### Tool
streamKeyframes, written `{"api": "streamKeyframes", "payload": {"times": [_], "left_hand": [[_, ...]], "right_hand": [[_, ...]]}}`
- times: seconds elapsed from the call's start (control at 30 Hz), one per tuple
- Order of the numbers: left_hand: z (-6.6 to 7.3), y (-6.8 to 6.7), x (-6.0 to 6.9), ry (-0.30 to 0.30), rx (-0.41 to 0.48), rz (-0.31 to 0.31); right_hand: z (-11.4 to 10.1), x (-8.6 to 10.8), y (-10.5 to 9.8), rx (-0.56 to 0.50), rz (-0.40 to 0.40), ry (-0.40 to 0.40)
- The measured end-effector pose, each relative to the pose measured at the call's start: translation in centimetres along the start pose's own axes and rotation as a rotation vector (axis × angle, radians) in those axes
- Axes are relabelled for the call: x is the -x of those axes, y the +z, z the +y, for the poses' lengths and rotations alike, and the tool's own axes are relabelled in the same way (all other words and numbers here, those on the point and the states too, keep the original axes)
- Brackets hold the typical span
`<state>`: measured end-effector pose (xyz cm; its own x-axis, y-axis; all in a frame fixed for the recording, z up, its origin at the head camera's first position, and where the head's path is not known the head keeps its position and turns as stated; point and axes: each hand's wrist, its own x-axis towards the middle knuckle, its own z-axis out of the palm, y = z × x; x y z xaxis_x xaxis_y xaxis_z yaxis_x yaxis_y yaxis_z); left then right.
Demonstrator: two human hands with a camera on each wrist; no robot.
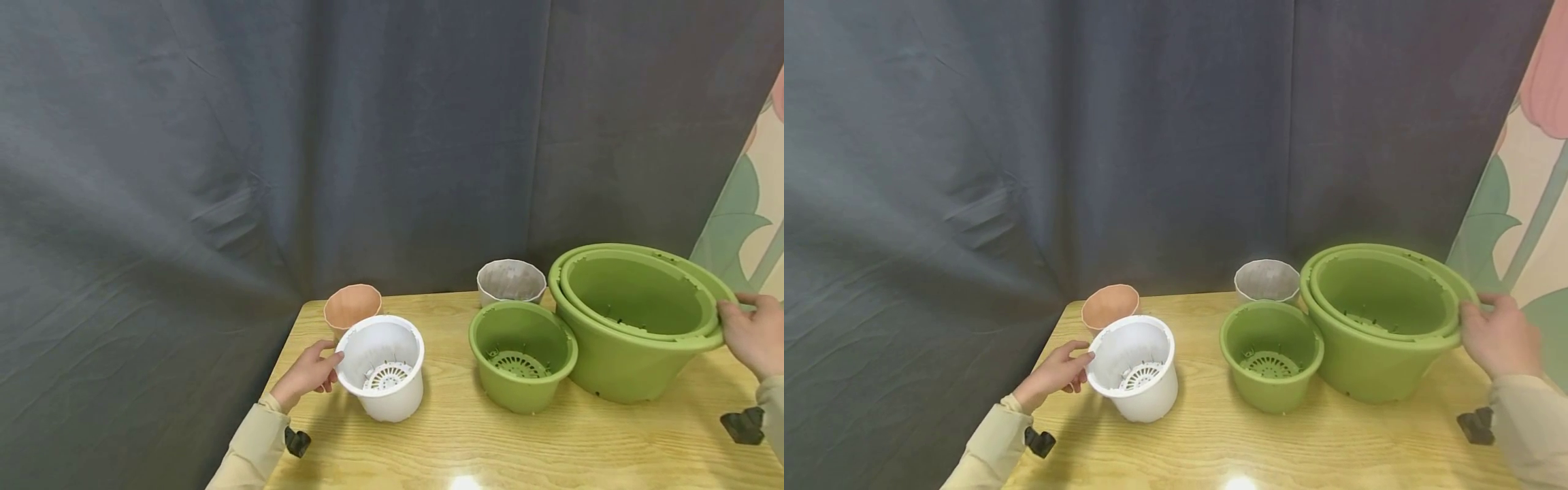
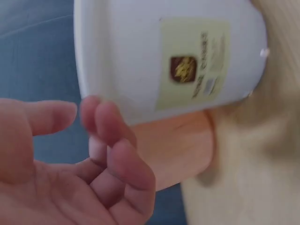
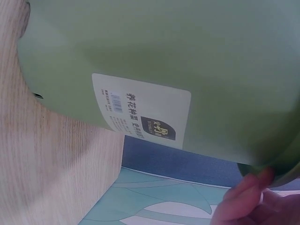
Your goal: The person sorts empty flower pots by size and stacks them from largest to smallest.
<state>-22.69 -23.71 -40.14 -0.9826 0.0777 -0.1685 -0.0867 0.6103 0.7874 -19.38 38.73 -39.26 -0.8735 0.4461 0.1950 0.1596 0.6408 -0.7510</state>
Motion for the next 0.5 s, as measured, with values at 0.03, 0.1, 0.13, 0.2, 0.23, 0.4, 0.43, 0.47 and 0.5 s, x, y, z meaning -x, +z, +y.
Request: {"api": "streamKeyframes", "payload": {"times": [0.03, 0.1, 0.13, 0.2, 0.23, 0.4, 0.43, 0.47, 0.5], "left_hand": [[-0.3, 0.2, -0.1, -0.011, 0.026, -0.008], [-0.8, 0.5, -0.2, -0.032, 0.065, -0.019], [-1.1, 0.7, -0.3, -0.040, 0.079, -0.022], [-1.4, 0.9, -0.5, -0.054, 0.109, -0.034], [-1.6, 0.9, -0.6, -0.056, 0.123, -0.041], [-1.9, 1.2, -0.8, -0.044, 0.165, -0.080], [-1.9, 1.2, -0.9, -0.040, 0.164, -0.086], [-1.8, 1.2, -0.9, -0.038, 0.166, -0.093], [-1.8, 1.3, -1.0, -0.036, 0.165, -0.098]], "right_hand": [[0.0, 0.0, 0.0, 0.002, 0.003, -0.001], [0.1, -0.1, 0.1, 0.004, 0.005, -0.001], [0.1, -0.1, 0.1, 0.004, 0.005, -0.001], [0.1, -0.1, 0.1, 0.006, 0.007, -0.002], [0.1, -0.1, 0.1, 0.007, 0.007, -0.002], [-0.1, -0.1, 0.1, 0.001, 0.015, -0.005], [-0.1, -0.2, 0.1, -0.005, 0.016, -0.008], [-0.1, -0.2, 0.1, -0.008, 0.018, -0.013], [0.0, -0.2, 0.1, -0.011, 0.019, -0.018]]}}
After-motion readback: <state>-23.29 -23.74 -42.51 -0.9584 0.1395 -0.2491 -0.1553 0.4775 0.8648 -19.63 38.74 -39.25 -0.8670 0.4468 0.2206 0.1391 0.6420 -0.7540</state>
